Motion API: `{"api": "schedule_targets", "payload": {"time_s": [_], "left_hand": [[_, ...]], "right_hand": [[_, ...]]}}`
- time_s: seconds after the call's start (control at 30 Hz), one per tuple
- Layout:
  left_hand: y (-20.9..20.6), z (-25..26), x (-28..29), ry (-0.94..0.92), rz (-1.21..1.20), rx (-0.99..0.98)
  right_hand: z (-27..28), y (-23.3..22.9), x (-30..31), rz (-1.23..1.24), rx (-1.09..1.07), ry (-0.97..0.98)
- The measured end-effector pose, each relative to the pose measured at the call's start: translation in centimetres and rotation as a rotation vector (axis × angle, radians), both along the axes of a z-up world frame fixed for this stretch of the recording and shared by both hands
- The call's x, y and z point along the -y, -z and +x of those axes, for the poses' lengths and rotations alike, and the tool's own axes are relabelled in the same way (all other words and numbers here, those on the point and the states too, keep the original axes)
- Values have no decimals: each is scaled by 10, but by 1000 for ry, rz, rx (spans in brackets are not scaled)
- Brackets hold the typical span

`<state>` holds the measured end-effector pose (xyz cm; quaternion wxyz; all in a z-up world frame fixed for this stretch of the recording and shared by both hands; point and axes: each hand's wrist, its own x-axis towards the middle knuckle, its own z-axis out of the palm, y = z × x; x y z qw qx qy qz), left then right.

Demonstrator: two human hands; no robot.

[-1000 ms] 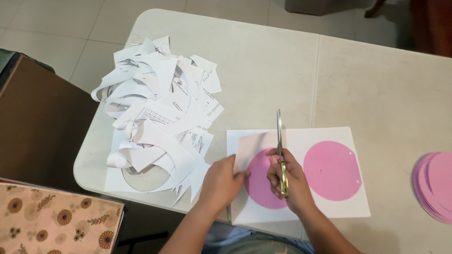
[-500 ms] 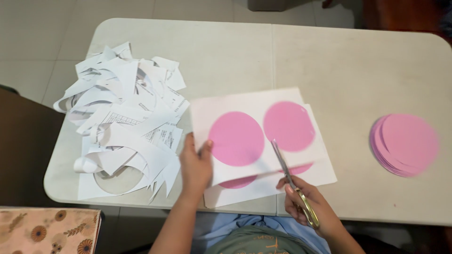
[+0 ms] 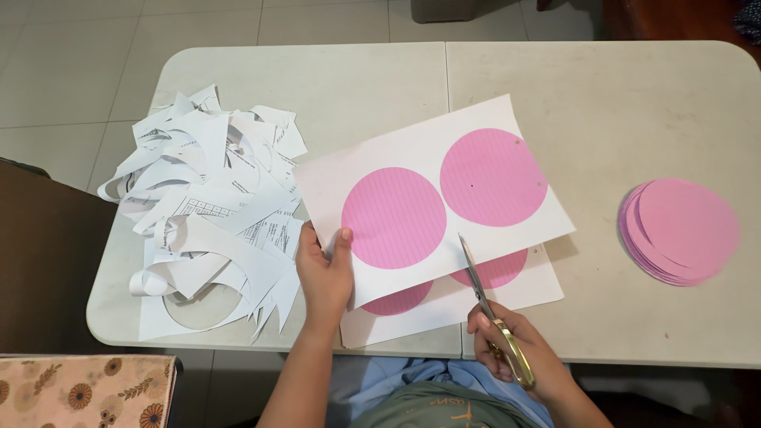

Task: The person uses gold-handled scissors to cut out pink circular shapes from white sheets of paper. They carefully follow the circular outlines, rotating the paper to maintain a smooth cut, and place the finished pink circles into a growing stack on the right side of the table.

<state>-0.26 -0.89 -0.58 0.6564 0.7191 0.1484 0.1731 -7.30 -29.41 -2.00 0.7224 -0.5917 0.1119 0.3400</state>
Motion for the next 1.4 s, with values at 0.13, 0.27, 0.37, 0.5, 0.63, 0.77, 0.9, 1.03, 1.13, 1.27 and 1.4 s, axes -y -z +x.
{"api": "schedule_targets", "payload": {"time_s": [0.13,0.27,0.37,0.5,0.63,0.77,0.9,1.03,1.13,1.27,1.4], "left_hand": [[2,-1,-2,15,-40,25],[1,-1,-3,45,-49,65],[2,-1,-4,78,-74,60],[5,-5,-3,103,-108,61],[7,-7,-3,84,-97,66],[6,-9,-5,79,-86,79],[8,-8,-4,76,-114,82],[11,-9,-3,110,-129,41],[12,-10,-3,116,-121,42],[14,-9,-6,117,-140,60],[15,-9,-9,123,-136,78]], "right_hand": [[-1,-4,-7,-255,-22,-17],[-3,-7,-13,-287,1,-30],[-4,-3,-17,-209,45,-24],[-7,0,-22,-101,85,11],[-4,-2,-30,-181,75,28],[1,-5,-37,-281,23,25],[0,0,-39,-221,14,71],[2,7,-37,-123,29,121],[4,8,-37,-121,27,132],[6,4,-40,-147,0,112],[6,6,-40,-213,-9,85]]}}
